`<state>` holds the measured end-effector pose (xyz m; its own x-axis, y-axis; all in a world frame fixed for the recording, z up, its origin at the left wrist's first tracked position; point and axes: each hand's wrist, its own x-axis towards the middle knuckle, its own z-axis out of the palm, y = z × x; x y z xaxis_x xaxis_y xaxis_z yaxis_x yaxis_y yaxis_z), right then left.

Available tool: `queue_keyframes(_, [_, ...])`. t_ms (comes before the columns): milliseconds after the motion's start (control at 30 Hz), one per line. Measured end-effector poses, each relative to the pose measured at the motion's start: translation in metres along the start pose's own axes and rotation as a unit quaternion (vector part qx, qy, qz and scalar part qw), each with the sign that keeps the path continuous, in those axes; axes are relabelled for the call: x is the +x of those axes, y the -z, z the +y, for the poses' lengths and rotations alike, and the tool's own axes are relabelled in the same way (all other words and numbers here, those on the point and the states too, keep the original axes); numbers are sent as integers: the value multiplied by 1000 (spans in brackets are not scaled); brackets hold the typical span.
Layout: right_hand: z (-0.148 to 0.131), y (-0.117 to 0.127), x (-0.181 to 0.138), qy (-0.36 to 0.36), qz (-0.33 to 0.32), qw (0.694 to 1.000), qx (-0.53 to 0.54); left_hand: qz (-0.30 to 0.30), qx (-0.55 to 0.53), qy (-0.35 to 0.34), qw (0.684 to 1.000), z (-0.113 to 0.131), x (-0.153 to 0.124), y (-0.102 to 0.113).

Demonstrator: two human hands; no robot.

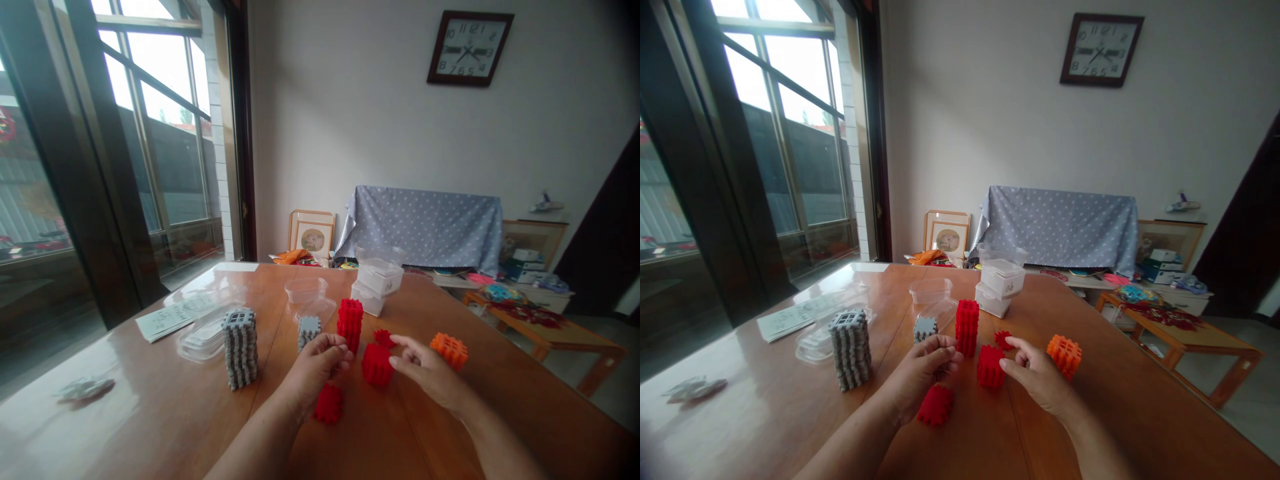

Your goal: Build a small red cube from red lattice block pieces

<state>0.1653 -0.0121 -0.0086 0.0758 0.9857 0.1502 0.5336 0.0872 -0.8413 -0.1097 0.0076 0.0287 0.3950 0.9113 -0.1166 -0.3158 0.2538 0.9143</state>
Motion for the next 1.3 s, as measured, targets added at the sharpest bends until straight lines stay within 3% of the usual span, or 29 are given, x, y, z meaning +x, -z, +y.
queue_keyframes(100, [-1, 5, 10, 8, 58, 998, -25, -2, 6, -8, 1000, -1, -1, 0])
queue_keyframes(200, [-6, 13, 26, 30, 77, 990, -112, -1, 9, -15, 1000, -2, -1, 0])
queue_keyframes(333, [-20, 19, 53, 41, 27, 962, -269, 2, 9, -13, 1000, -1, -1, -1])
queue_keyframes(533, [-24, 1, 92, -51, -30, 943, -327, 11, 18, -22, 1000, 2, -4, -2])
queue_keyframes(733, [-16, -18, 117, -119, -40, 915, -383, 1, 12, -22, 1000, 3, -5, -2])
queue_keyframes(1033, [-26, -23, 112, -141, -65, 896, -415, 4, 3, -22, 1000, 6, -6, -3])
queue_keyframes(1300, [-61, -6, 91, -109, 31, 906, -407, 12, 28, -41, 999, 6, -7, -4])
